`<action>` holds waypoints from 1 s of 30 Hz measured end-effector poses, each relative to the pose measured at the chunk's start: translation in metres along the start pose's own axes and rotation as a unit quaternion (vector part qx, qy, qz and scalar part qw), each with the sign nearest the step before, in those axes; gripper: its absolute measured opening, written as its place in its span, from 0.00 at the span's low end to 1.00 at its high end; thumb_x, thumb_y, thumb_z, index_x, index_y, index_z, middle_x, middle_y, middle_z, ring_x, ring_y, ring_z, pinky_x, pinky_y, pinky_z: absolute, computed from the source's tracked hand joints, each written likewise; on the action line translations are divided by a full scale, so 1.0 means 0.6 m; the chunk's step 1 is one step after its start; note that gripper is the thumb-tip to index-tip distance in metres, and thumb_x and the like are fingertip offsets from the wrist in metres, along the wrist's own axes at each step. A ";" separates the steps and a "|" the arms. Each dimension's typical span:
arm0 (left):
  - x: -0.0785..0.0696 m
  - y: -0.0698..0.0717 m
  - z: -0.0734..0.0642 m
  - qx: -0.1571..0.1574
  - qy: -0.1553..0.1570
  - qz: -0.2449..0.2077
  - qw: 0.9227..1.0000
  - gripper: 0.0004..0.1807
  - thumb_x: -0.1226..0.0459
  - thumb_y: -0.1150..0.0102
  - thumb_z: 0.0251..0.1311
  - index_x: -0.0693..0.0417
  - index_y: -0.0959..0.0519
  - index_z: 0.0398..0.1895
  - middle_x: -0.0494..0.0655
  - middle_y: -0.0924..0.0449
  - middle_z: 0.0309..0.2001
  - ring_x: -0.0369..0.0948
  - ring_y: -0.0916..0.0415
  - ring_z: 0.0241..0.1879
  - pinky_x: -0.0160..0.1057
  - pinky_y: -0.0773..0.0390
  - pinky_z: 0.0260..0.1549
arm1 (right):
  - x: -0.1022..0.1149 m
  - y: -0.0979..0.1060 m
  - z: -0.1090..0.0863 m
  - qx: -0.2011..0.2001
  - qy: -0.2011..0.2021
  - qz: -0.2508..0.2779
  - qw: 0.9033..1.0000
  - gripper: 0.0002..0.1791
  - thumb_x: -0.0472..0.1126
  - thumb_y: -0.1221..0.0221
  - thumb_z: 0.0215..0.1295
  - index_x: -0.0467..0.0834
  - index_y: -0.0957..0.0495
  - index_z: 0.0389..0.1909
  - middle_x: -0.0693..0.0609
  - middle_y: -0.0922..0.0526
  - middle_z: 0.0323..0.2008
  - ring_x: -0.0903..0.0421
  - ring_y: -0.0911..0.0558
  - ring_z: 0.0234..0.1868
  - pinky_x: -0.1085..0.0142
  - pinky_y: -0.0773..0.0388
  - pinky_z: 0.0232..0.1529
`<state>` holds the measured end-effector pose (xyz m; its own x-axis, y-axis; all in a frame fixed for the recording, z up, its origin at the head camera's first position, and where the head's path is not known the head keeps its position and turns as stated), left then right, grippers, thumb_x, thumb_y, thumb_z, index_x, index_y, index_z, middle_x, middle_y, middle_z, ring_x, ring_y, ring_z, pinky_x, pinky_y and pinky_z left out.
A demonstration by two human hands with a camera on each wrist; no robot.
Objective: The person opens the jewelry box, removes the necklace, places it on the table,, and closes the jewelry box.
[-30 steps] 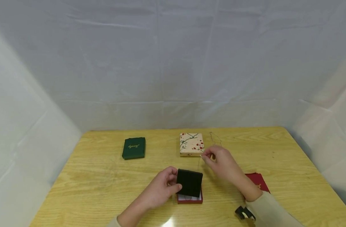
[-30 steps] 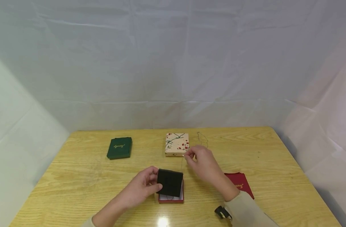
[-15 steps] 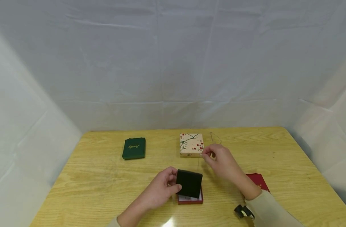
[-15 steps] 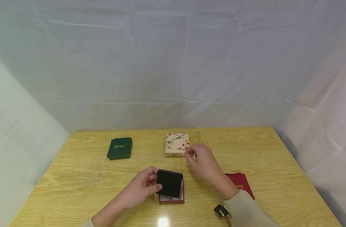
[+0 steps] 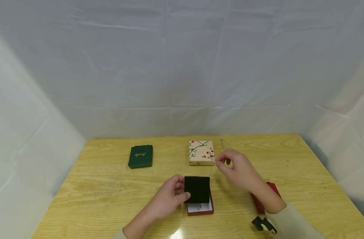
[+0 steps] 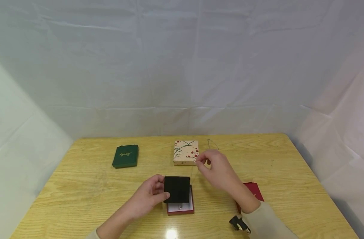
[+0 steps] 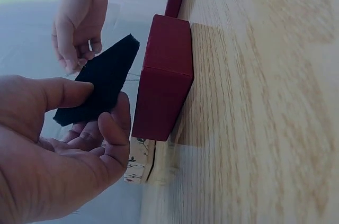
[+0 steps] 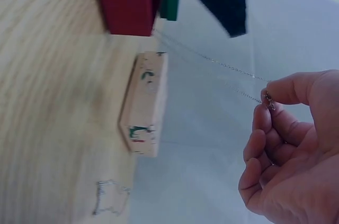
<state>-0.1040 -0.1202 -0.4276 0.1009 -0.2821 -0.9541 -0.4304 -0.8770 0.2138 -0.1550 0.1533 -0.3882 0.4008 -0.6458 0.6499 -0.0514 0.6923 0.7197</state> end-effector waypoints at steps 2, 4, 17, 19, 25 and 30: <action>0.000 0.000 0.000 -0.004 0.002 -0.005 1.000 0.26 0.66 0.34 0.70 0.67 0.30 0.65 0.59 0.21 0.60 0.54 0.23 0.59 0.56 0.20 0.56 | 0.007 0.007 -0.002 0.004 0.002 0.003 1.000 0.02 0.39 0.35 0.75 0.47 0.15 0.41 0.60 0.18 0.38 0.56 0.23 0.41 0.62 0.23 0.39; 0.001 0.000 0.000 -0.007 0.002 -0.009 1.000 0.26 0.66 0.34 0.70 0.68 0.30 0.65 0.59 0.21 0.58 0.52 0.22 0.58 0.53 0.18 0.54 | 0.014 0.015 -0.003 0.005 0.007 0.007 1.000 0.02 0.39 0.35 0.75 0.47 0.14 0.42 0.60 0.18 0.38 0.56 0.23 0.41 0.62 0.24 0.38; 0.003 -0.003 0.001 -0.015 -0.006 -0.020 1.000 0.27 0.67 0.34 0.69 0.69 0.32 0.64 0.59 0.22 0.55 0.49 0.22 0.52 0.48 0.17 0.48 | 0.055 0.070 -0.010 -0.005 0.026 0.007 1.000 0.03 0.38 0.35 0.75 0.51 0.15 0.41 0.60 0.19 0.37 0.55 0.24 0.41 0.64 0.25 0.35; 0.003 -0.003 0.001 -0.014 -0.004 -0.021 1.000 0.27 0.67 0.34 0.69 0.69 0.32 0.65 0.59 0.22 0.56 0.49 0.22 0.53 0.48 0.17 0.49 | 0.059 0.079 -0.010 -0.007 0.030 0.010 0.999 0.03 0.38 0.35 0.75 0.50 0.16 0.42 0.59 0.19 0.37 0.55 0.24 0.41 0.64 0.26 0.34; 0.003 -0.004 0.003 -0.013 -0.004 -0.024 1.000 0.28 0.67 0.34 0.69 0.69 0.33 0.66 0.60 0.22 0.57 0.49 0.22 0.54 0.48 0.18 0.49 | 0.069 0.106 -0.009 -0.007 0.034 0.026 0.999 0.02 0.38 0.36 0.76 0.49 0.16 0.43 0.58 0.18 0.36 0.56 0.23 0.39 0.63 0.25 0.34; 0.002 -0.005 0.005 -0.011 -0.002 -0.031 0.999 0.27 0.68 0.34 0.69 0.69 0.33 0.65 0.59 0.23 0.55 0.46 0.24 0.49 0.45 0.19 0.46 | 0.077 0.127 -0.007 -0.014 0.045 0.016 0.999 0.03 0.38 0.37 0.77 0.49 0.15 0.43 0.58 0.17 0.35 0.57 0.23 0.37 0.61 0.26 0.38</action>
<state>-0.1052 -0.1167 -0.4300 0.1231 -0.2257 -0.9664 -0.4029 -0.9013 0.1592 -0.1363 0.1777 -0.3043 0.4809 -0.5928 0.6460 -0.0398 0.7213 0.6915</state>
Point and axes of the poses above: each hand's wrist, its own z-axis towards the middle knuckle, its own y-axis out of the back of the hand, x = y × z, the point moved 1 cm from there along z, towards the middle knuckle
